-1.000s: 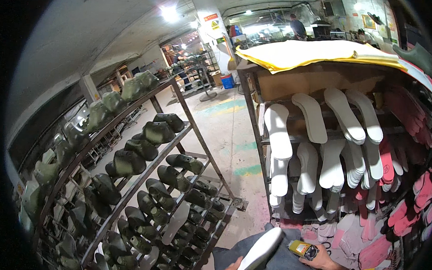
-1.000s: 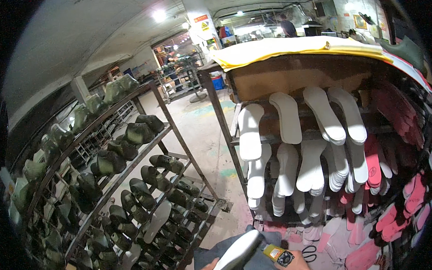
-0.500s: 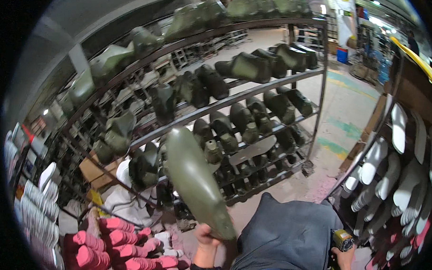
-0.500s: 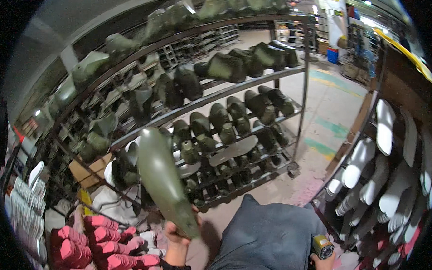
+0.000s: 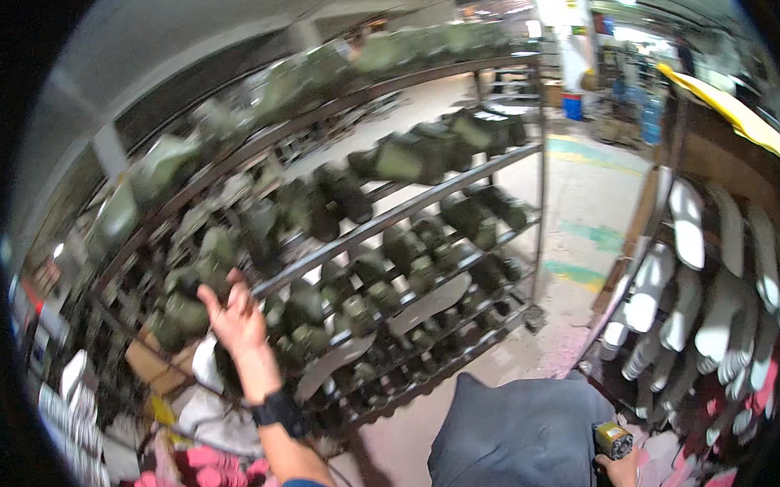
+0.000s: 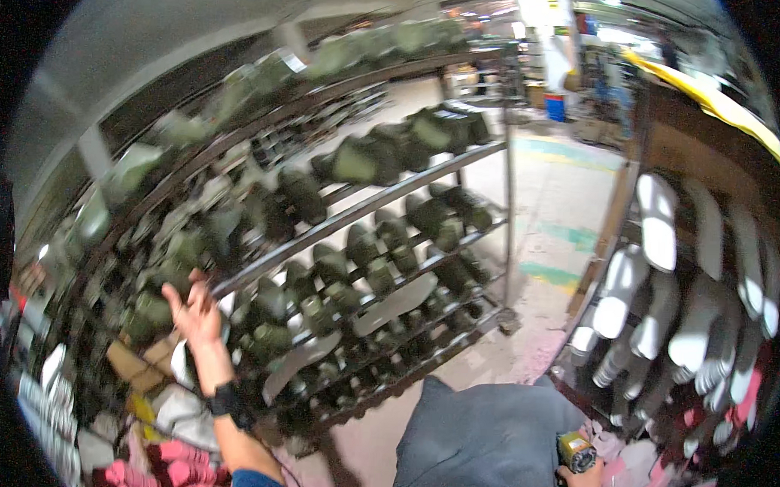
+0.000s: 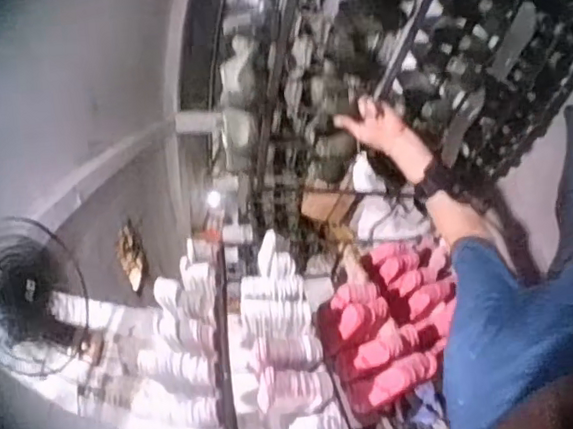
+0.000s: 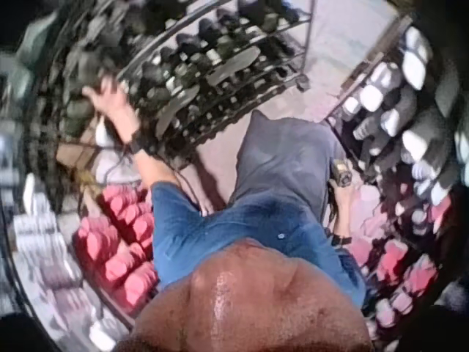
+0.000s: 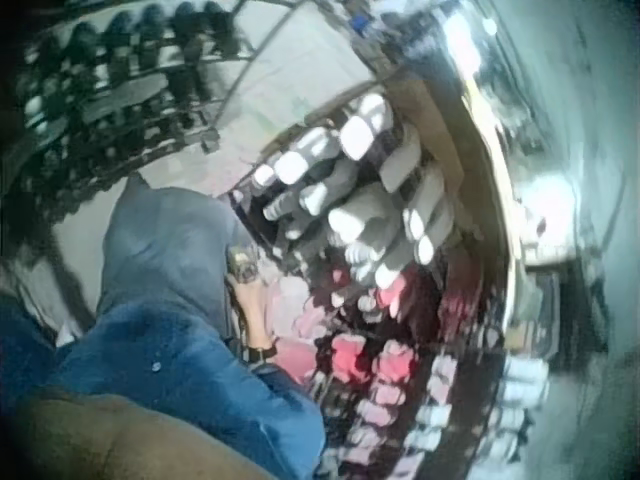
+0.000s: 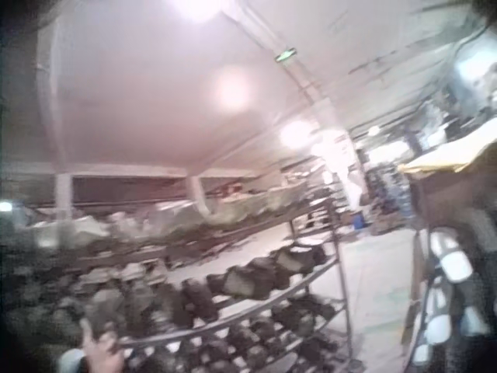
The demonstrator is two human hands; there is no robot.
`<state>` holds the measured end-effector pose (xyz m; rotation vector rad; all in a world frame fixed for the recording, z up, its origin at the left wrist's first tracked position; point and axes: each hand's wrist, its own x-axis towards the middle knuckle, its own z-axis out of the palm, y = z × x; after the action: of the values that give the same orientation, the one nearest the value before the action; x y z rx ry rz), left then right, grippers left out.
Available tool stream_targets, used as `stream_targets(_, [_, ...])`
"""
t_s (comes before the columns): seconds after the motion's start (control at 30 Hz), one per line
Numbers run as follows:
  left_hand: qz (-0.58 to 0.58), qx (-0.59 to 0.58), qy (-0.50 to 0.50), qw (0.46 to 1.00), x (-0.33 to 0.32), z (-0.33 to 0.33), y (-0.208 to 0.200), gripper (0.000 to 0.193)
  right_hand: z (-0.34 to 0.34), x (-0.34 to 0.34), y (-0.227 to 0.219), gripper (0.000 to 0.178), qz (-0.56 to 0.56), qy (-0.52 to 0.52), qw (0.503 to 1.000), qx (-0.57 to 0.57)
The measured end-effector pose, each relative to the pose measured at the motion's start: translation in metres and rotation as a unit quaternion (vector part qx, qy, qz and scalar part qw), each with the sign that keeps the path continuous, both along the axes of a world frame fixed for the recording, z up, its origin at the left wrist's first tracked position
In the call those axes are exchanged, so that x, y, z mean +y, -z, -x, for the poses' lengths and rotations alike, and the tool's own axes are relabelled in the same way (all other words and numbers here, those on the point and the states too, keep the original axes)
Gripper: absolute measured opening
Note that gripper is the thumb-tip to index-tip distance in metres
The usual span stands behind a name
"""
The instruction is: Apply adhesive and assemble shoe components using various tools and machines in a factory setting.
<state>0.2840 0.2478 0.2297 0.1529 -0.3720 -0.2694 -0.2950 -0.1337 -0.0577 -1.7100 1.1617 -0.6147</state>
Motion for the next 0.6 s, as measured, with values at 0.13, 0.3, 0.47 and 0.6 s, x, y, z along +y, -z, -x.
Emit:
stream_targets(0.13, [-0.309, -0.117, -0.155, 0.931, -0.014, 0.045, 0.012, 0.049, -0.002, -0.002, 0.009, 0.049, -0.045, 0.007, 0.999, 0.004])
stream_targets(0.3, [-0.622, -0.142, -0.618, 0.459, -0.049, -0.011, -0.004, 0.06, -0.01, 0.009, -0.041, 0.035, -0.113, -0.014, 0.993, -0.027])
stream_targets(0.47, [-0.705, -0.081, -0.526, 0.469, -0.03, -0.102, -0.018, 0.069, -0.005, 0.014, -0.044, 0.041, -0.125, 0.013, 0.992, -0.023])
stream_targets(0.6, [-0.701, -0.092, -0.647, 0.283, -0.049, -0.02, -0.032, 0.063, 0.004, 0.009, -0.028, 0.039, -0.165, 0.026, 0.985, -0.052])
